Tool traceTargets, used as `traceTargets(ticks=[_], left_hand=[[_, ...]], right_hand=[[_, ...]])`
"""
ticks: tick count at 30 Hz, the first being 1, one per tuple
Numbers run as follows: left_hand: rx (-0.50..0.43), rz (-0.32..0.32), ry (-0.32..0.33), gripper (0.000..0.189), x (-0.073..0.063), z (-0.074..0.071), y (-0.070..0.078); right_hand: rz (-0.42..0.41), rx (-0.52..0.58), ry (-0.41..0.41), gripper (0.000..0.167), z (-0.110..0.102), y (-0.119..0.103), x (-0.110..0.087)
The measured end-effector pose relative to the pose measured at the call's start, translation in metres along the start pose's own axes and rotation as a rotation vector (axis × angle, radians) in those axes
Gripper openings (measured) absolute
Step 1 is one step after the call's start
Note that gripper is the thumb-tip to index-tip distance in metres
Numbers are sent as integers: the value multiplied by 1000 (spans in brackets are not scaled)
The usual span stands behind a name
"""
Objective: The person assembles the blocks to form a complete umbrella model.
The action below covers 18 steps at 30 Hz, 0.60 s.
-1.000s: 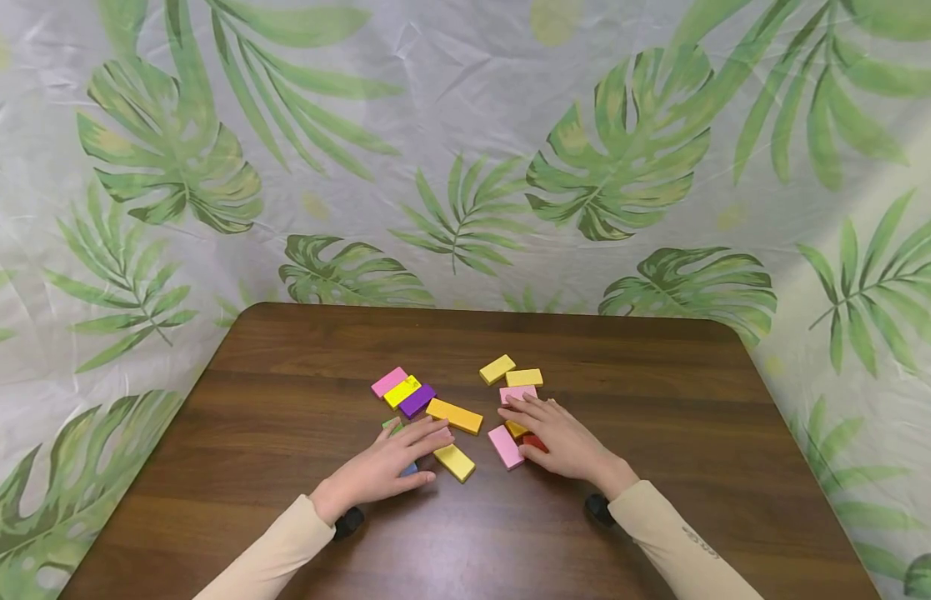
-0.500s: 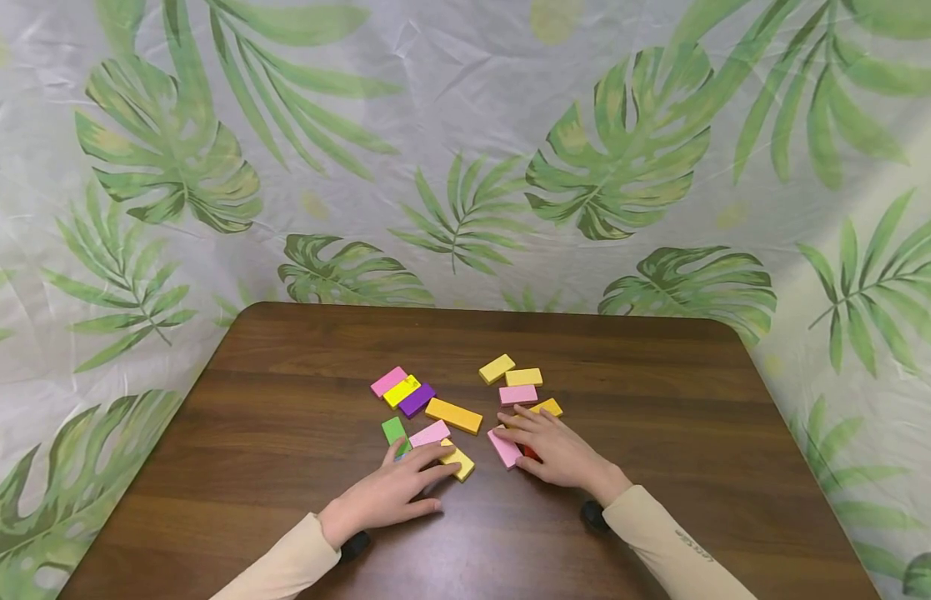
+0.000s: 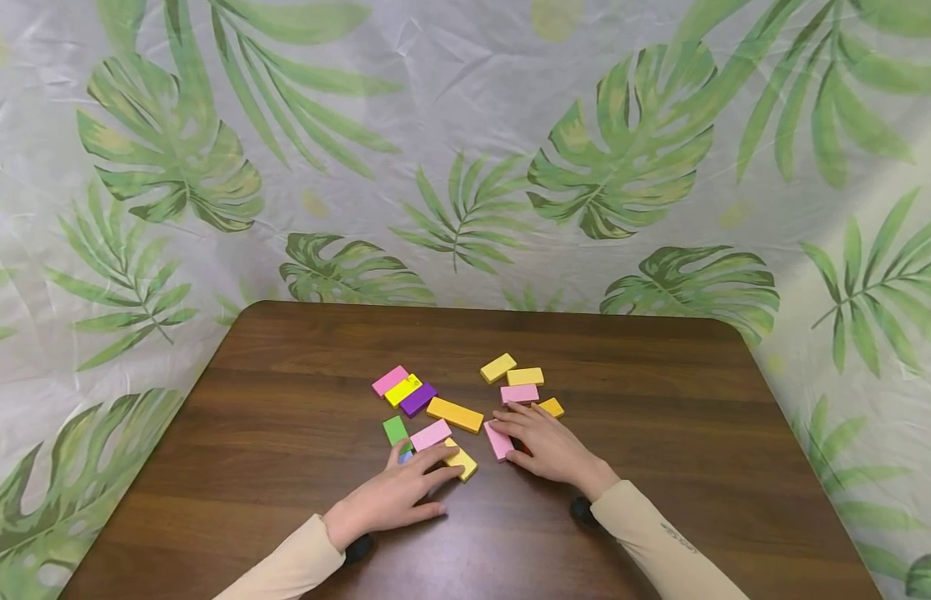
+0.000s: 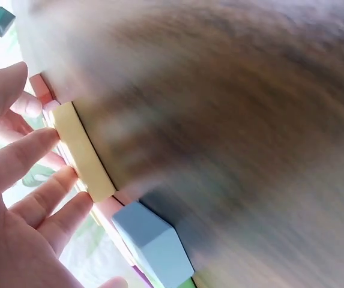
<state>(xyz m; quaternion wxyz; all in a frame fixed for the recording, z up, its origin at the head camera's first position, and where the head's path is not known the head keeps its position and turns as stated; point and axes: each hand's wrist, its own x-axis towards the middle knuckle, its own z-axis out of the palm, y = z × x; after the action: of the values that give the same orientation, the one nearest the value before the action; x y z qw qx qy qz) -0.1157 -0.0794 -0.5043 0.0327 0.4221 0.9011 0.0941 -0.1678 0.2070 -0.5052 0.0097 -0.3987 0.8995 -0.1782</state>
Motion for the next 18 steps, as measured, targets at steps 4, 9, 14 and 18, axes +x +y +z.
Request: traceTargets(ticks=[4,9,14,18], left_hand=[[-15,37,14,51,3,0,1],[-27,68,16,50,8,2,1],[-39,79,-12,50,12,3,2],[-53,86,-32,48,14,2,3]], right_hand=[[5,-5,9,54,2,0,4],[34,-6,16,54,5,-1,8],[59,-5,5,54,7,-3,12],[77,-17,6,55,9,-3,15]])
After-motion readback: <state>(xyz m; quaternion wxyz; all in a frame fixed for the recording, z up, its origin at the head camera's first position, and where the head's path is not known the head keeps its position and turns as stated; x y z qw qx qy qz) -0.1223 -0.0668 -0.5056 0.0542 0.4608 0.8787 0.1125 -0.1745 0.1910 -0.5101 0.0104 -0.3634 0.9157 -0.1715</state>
